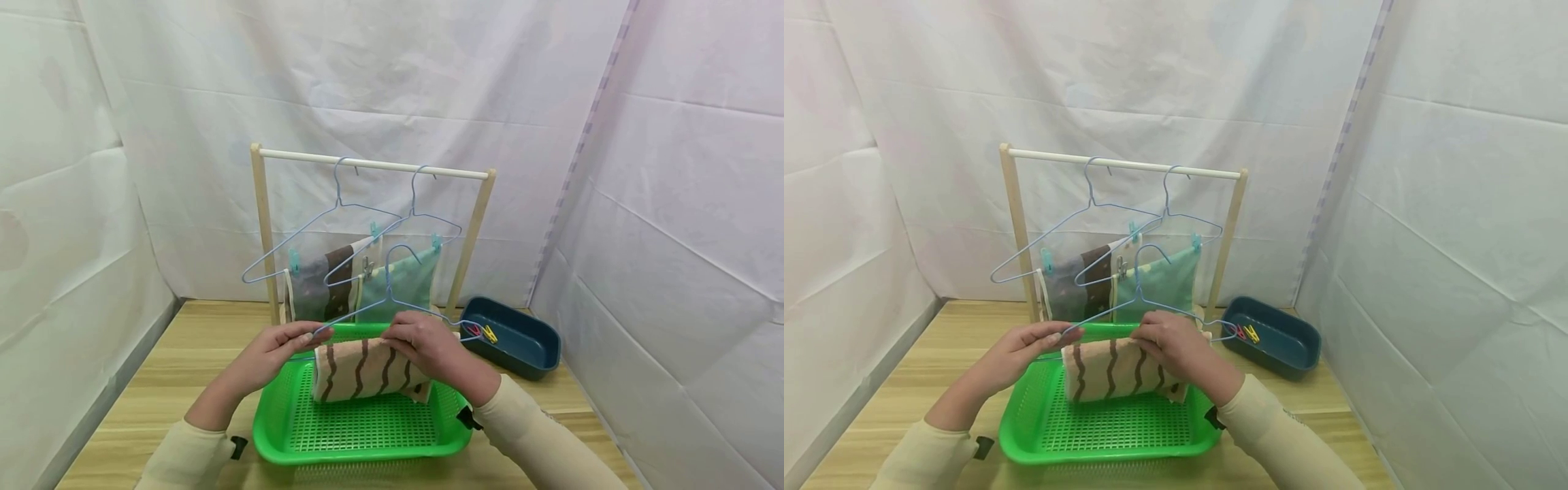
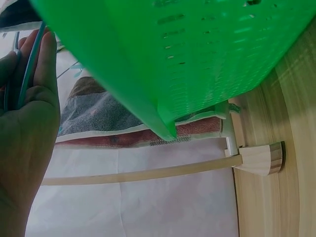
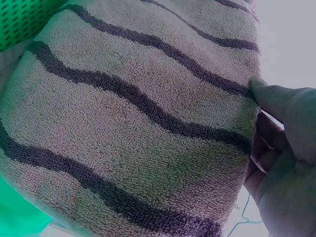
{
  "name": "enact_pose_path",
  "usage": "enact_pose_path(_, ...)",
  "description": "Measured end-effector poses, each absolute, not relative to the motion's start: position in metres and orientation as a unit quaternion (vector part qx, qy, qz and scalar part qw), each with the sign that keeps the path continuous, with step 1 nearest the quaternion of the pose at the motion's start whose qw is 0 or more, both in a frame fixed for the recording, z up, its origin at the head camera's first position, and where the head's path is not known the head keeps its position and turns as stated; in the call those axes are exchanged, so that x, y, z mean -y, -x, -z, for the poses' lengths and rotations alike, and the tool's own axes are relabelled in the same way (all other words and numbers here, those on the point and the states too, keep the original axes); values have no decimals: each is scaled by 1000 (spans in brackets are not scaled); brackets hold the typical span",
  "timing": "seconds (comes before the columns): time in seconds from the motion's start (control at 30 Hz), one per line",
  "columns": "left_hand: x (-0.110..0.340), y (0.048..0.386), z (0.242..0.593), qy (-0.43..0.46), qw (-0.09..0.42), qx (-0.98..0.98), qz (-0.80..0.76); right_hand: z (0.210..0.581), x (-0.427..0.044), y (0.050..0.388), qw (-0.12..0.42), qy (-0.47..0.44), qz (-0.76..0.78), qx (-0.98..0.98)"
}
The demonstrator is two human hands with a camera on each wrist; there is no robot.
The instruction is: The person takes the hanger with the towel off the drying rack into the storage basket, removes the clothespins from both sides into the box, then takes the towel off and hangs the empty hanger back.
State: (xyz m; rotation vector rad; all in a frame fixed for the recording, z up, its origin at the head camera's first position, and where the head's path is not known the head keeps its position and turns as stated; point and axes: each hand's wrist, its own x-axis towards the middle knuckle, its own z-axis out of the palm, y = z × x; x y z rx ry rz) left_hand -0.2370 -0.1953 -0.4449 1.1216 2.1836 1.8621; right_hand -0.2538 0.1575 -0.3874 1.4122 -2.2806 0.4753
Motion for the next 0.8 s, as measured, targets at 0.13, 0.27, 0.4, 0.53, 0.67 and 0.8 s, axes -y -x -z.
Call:
enact_pose_path(0.13, 196, 237, 446, -361, 31, -709, -605, 383, -157, 251, 212, -508, -169, 818)
enact_pose_path(0.27, 196, 238, 447, -358, 31, -713, -602, 378, -157, 249, 214, -508, -173, 816)
enact_pose_path(0.4, 196, 238, 447, -356, 31, -713, -603, 375, -158, 250, 211, -508, -181, 815)
enact_pose_path(0.53, 196, 238, 448, -354, 33, -712, -605, 373, -160, 250, 210, -506, -187, 815)
enact_pose_path(0.67, 196, 239, 448, -354, 34, -712, -605, 369, -160, 250, 211, -505, -191, 815)
enact_pose_path(0.8, 197, 239, 448, -351, 30, -717, -601, 365, -161, 249, 217, -505, -189, 814)
